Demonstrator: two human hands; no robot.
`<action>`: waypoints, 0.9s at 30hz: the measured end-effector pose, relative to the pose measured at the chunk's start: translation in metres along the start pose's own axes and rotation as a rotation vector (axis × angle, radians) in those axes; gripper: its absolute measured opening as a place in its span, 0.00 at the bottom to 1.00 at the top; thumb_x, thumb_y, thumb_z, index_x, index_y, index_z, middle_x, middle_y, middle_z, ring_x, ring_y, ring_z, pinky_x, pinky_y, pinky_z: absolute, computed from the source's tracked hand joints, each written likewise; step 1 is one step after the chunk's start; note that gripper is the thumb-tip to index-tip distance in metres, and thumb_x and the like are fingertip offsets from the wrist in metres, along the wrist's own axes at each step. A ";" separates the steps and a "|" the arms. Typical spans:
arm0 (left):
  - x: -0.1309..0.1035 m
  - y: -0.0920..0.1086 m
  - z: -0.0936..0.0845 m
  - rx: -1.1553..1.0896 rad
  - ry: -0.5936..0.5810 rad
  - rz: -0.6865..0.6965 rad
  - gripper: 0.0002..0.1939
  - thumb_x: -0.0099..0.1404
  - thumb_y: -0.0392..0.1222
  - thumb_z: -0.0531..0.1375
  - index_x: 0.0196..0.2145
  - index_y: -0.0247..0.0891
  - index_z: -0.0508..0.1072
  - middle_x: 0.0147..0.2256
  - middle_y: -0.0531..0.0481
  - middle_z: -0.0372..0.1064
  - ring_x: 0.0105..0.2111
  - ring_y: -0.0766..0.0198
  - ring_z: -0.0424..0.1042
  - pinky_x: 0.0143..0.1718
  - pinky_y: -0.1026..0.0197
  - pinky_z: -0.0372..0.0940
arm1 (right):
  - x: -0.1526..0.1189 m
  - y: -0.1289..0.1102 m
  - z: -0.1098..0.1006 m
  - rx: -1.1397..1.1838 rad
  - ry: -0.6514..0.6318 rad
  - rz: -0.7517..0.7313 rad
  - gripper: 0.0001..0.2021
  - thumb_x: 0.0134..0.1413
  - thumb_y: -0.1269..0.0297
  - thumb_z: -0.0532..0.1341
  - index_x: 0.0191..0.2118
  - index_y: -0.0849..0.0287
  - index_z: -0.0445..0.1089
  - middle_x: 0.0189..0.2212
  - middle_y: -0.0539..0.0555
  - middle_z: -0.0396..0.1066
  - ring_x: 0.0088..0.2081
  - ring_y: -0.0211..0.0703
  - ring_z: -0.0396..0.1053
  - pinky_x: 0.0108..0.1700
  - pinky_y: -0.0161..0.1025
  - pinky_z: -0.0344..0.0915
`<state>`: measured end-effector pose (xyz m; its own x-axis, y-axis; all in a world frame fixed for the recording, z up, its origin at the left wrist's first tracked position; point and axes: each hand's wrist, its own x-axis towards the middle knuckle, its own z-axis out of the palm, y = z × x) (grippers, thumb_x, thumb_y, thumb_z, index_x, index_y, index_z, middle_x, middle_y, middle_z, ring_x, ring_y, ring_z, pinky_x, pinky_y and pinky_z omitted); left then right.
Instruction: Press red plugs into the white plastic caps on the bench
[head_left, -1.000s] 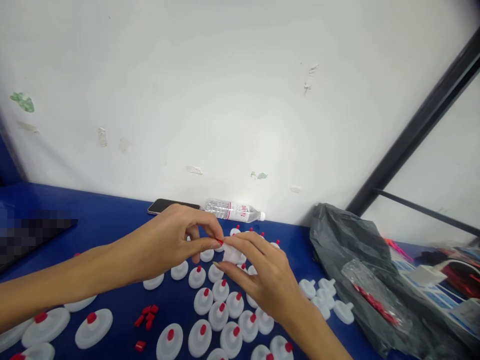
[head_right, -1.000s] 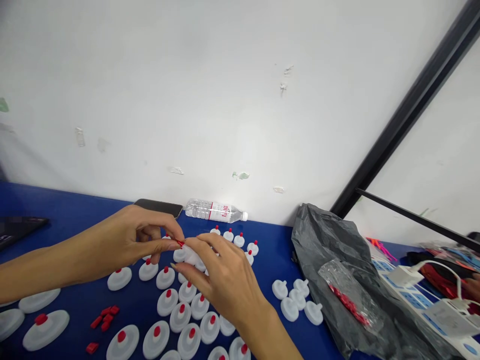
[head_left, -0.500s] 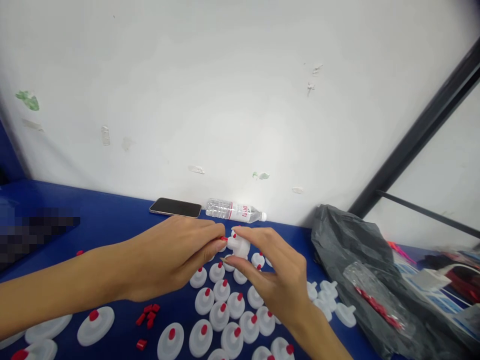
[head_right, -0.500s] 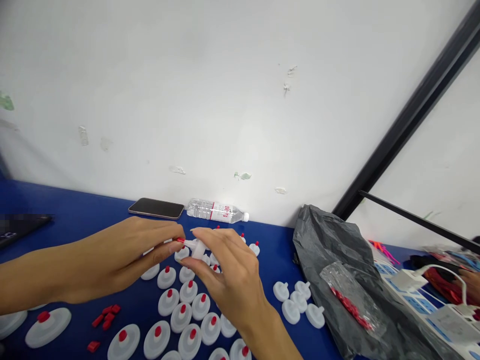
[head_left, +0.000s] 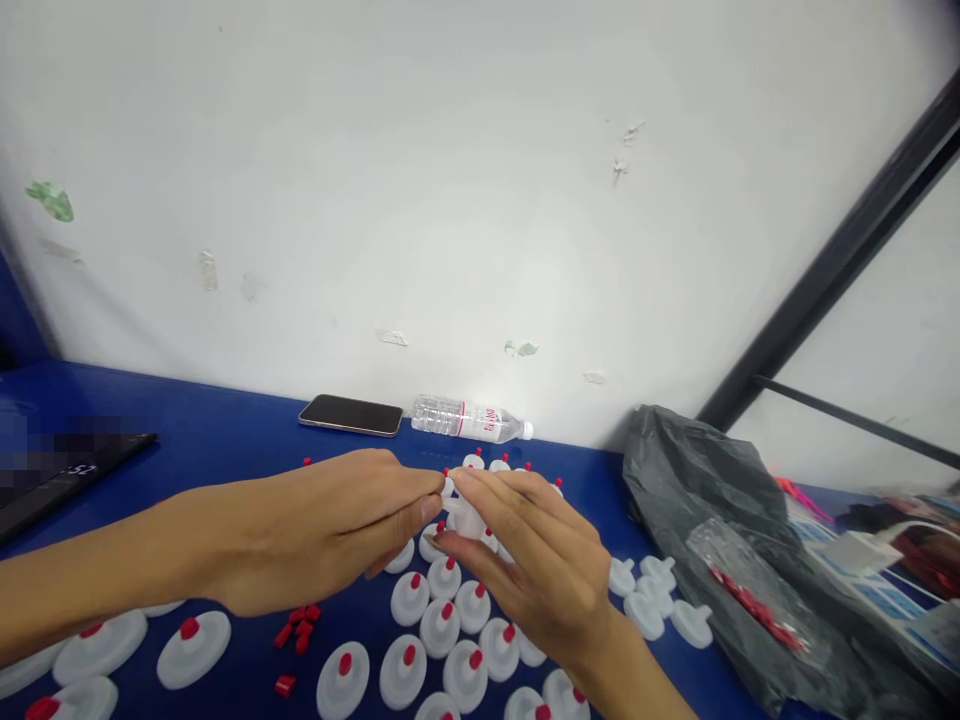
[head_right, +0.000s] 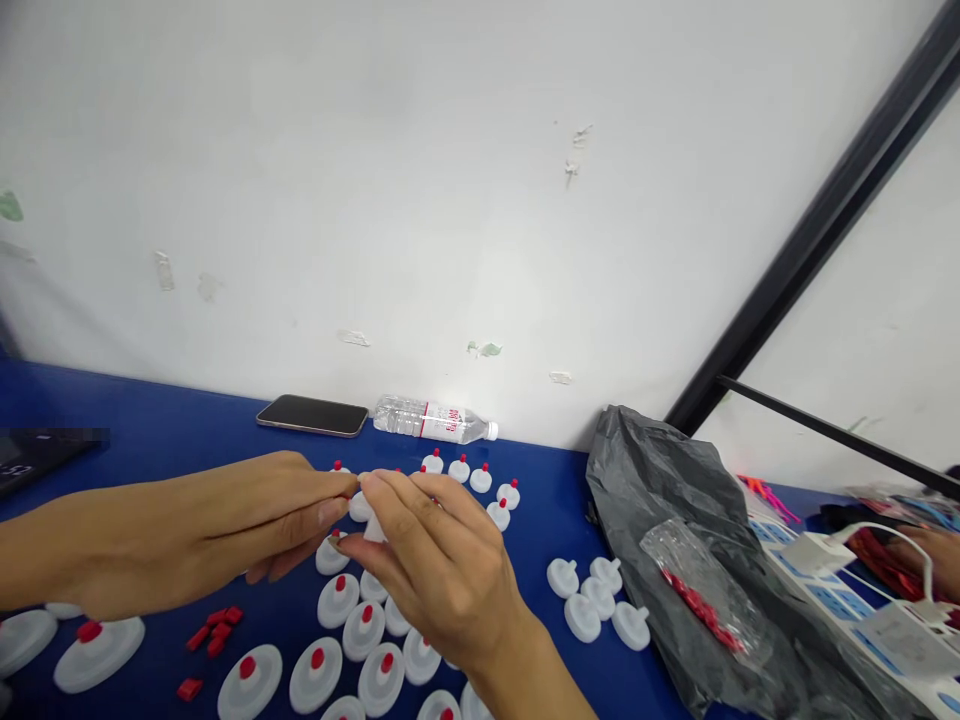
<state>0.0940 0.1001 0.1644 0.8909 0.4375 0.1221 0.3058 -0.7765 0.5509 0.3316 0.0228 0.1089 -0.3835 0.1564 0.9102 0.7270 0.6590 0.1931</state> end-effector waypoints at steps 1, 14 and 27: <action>0.000 0.000 0.000 -0.035 -0.021 -0.026 0.34 0.89 0.65 0.39 0.32 0.46 0.69 0.29 0.52 0.74 0.29 0.59 0.70 0.35 0.56 0.68 | 0.000 -0.001 0.000 -0.005 0.000 0.000 0.13 0.79 0.67 0.69 0.62 0.66 0.77 0.44 0.58 0.91 0.45 0.45 0.89 0.52 0.41 0.87; 0.012 -0.004 -0.003 0.131 -0.083 0.044 0.31 0.86 0.63 0.35 0.33 0.46 0.64 0.27 0.51 0.72 0.28 0.58 0.68 0.35 0.54 0.64 | -0.004 0.000 0.003 -0.015 -0.044 0.036 0.13 0.81 0.63 0.67 0.61 0.65 0.77 0.48 0.58 0.90 0.48 0.45 0.89 0.54 0.41 0.86; 0.019 -0.048 -0.009 0.591 -0.086 -0.193 0.17 0.82 0.44 0.57 0.33 0.45 0.76 0.29 0.46 0.78 0.29 0.52 0.76 0.32 0.52 0.53 | -0.007 0.014 -0.007 -0.038 -0.141 0.227 0.10 0.81 0.71 0.61 0.57 0.61 0.78 0.50 0.56 0.88 0.49 0.45 0.86 0.52 0.44 0.80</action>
<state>0.0938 0.1497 0.1475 0.8173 0.5760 -0.0143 0.5761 -0.8174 0.0041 0.3486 0.0262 0.1081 -0.2821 0.3995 0.8723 0.8232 0.5677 0.0062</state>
